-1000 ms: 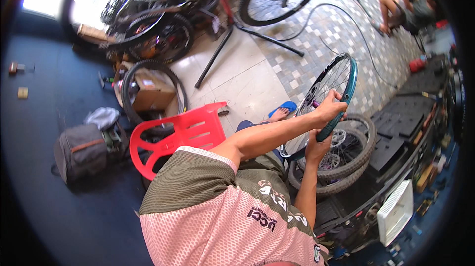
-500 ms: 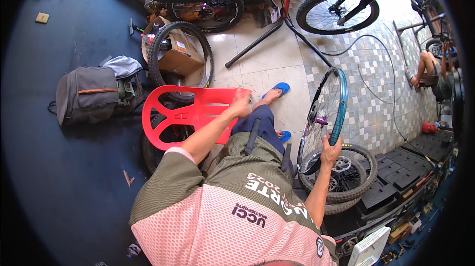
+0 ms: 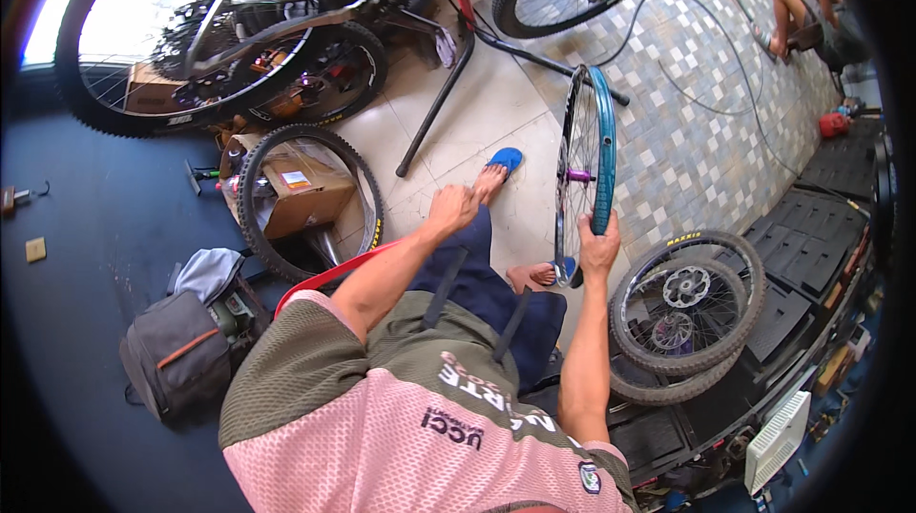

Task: The person sits on the floor and works on a bicycle wheel, using a hammer to tap the rim and a spoke wrench to adjust the spokes. They repeatedly rotate the wheel and make adjustments to true the rim.

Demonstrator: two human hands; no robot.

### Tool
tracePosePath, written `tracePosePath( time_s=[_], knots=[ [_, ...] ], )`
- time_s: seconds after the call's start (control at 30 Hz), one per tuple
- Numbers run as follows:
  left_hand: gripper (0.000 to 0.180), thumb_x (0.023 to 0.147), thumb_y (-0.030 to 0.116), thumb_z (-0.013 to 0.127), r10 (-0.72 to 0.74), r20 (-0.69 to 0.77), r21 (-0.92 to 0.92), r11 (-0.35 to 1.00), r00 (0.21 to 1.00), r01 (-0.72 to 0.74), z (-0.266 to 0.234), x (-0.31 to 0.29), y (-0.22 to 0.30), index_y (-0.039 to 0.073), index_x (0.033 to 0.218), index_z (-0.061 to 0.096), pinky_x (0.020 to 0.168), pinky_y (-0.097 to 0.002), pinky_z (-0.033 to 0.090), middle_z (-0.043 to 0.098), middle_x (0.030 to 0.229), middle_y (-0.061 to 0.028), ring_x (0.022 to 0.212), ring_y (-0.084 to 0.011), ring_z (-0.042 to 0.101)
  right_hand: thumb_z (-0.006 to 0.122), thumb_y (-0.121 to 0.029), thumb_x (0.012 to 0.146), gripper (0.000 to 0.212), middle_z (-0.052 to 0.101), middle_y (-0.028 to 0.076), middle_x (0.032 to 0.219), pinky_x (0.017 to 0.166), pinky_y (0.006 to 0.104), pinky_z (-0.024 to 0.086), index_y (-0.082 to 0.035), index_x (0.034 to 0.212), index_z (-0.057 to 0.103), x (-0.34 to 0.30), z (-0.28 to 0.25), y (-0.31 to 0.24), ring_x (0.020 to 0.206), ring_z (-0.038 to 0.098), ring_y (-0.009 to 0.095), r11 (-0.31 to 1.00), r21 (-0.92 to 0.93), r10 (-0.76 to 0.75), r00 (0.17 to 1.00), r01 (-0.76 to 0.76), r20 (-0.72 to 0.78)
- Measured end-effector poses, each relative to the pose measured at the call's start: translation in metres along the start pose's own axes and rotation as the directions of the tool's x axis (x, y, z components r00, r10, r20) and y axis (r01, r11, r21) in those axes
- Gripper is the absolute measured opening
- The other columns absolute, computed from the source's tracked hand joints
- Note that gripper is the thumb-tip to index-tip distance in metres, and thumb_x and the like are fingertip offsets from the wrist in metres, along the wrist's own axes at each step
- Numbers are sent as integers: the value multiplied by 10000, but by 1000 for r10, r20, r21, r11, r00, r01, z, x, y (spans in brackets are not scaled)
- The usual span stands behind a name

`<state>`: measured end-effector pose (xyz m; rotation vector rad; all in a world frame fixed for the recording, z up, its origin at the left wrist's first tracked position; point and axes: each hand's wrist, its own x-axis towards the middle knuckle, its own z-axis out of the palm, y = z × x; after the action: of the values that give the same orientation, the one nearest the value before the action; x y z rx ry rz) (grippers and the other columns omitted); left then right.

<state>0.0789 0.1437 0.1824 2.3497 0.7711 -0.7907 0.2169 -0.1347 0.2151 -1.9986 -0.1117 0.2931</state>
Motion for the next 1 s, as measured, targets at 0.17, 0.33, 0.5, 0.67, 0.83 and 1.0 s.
tracePosePath(
  time_s=[0.17, 0.33, 0.5, 0.67, 0.83, 1.0],
  knots=[
    [612, 1027, 606, 425, 197, -286, -109, 966, 938, -236, 21, 53, 4, 118, 1141, 776, 1068, -477, 455, 663, 1262, -278, 1247, -400, 599, 741, -163, 895, 202, 656, 44, 803, 688, 314, 512, -31, 999, 629, 17, 86, 28, 698, 623, 148, 991, 98, 95, 994, -89, -51],
    [762, 939, 609, 617, 413, -318, 259, 904, 853, -341, 84, 85, -19, 111, 1502, 493, 1162, -574, 311, 488, 1491, -231, 1414, -399, 434, 756, -137, 912, 214, 633, 12, 838, 675, 279, 503, -12, 1019, 620, 16, 133, 79, 724, 604, 106, 966, 246, 110, 988, -80, -112],
    [622, 926, 572, 660, 499, -426, 202, 865, 754, -458, 105, 103, -39, 72, 1294, 637, 1172, -558, 279, 530, 1441, -186, 1413, -385, 428, 767, -145, 916, 243, 636, 13, 872, 689, 264, 499, -5, 1056, 626, -2, 163, 90, 740, 596, 96, 972, 230, 83, 987, -50, -136],
    [554, 920, 485, 720, 550, -527, 23, 771, 648, -637, 102, 87, -81, 55, 1260, 641, 1186, -568, 302, 490, 1444, -266, 1397, -435, 432, 764, -172, 925, 273, 645, 34, 890, 765, 286, 509, 9, 1077, 629, -36, 186, 108, 802, 610, 134, 992, 125, 2, 970, 29, -245],
    [561, 921, 421, 752, 412, -488, -275, 765, 770, -583, 56, 72, -147, 49, 1320, 617, 1126, -483, 442, 421, 1507, -314, 1358, -486, 486, 758, -191, 927, 245, 642, 35, 877, 737, 303, 504, 5, 1009, 636, -53, 164, 112, 786, 593, 128, 994, 94, -11, 938, 47, -347],
    [551, 902, 403, 783, 366, -530, -220, 812, 765, -540, 46, 82, -222, 38, 1292, 649, 1150, -476, 393, 549, 1394, -316, 1397, -426, 458, 770, -207, 909, 216, 620, -13, 803, 680, 290, 488, -36, 982, 658, -60, 112, 82, 732, 561, 110, 977, -60, -208, 834, 207, -511]
  ],
)
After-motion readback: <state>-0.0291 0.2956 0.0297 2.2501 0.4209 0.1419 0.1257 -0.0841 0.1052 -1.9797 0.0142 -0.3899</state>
